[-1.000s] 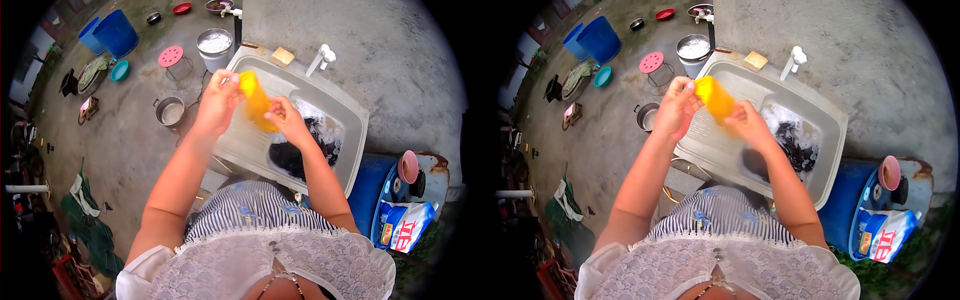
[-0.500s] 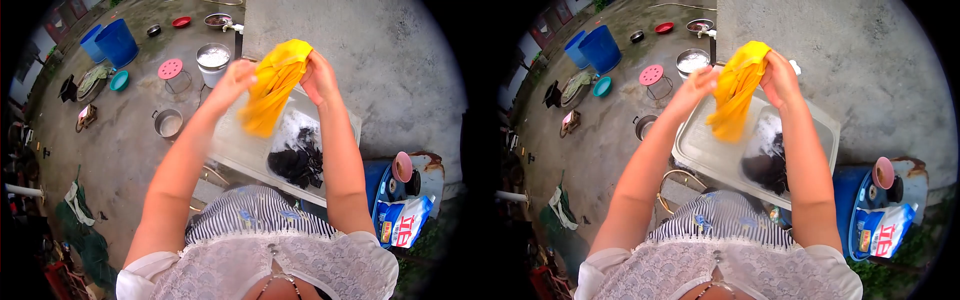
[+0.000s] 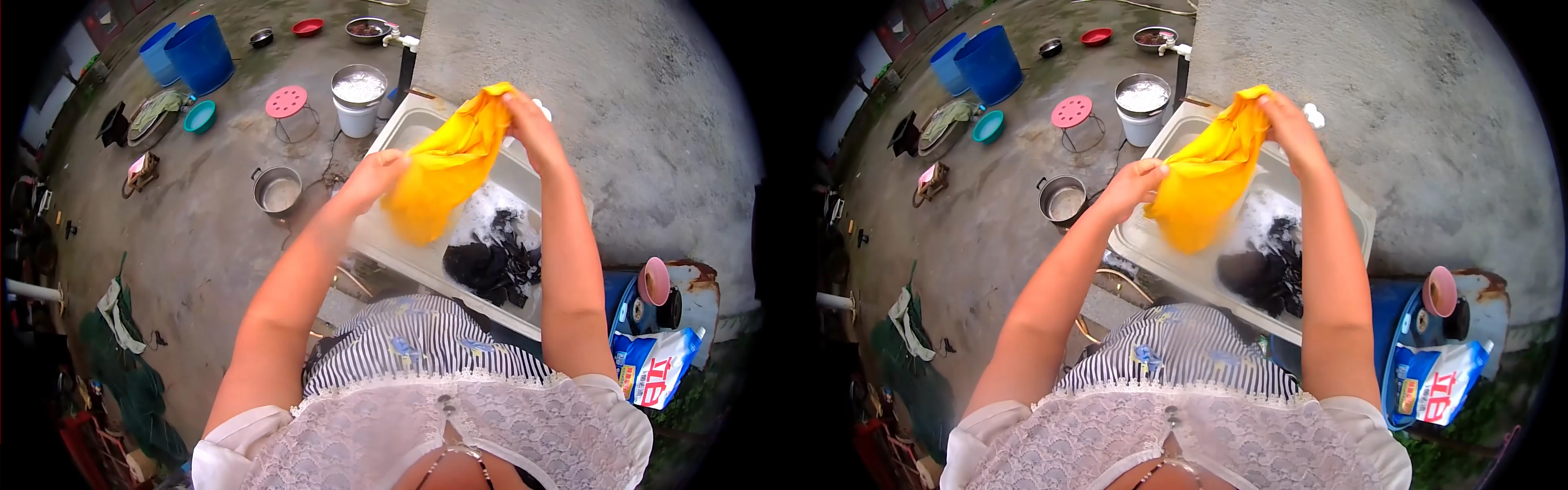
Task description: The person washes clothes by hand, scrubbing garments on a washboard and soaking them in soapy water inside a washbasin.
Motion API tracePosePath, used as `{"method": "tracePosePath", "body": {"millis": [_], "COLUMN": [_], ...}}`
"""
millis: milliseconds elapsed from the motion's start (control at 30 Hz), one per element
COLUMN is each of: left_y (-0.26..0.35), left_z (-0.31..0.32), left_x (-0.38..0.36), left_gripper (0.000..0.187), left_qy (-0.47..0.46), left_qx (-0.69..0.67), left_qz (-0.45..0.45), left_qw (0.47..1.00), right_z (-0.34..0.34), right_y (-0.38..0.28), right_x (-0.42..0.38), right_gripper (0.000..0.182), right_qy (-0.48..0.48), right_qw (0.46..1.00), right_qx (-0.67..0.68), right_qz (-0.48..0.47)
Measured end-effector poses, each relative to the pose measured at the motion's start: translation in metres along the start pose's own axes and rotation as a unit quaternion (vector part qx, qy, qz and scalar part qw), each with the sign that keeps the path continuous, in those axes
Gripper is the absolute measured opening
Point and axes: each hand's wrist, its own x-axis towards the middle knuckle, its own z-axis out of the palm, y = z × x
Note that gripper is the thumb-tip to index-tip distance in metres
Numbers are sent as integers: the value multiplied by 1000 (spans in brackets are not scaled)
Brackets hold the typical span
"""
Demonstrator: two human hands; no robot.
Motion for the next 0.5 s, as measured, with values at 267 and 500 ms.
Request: {"method": "tracePosePath", "body": {"millis": [267,500], "left_y": [-19,-15], "left_z": [21,-1], "left_x": [22,17], "left_gripper": [19,21], "left_qy": [97,88], "left_qx": [-308,-262], "left_qz": [-53,-68], "left_qw": [945,959], "right_z": [60,26], "right_y": [85,142], "right_x": [-93,-81], "right_gripper": [38,22], "right_qy": [-244,-82], "right_qw": [781,980], "right_qx": [-574,-139], "right_qz": [42,119]}}
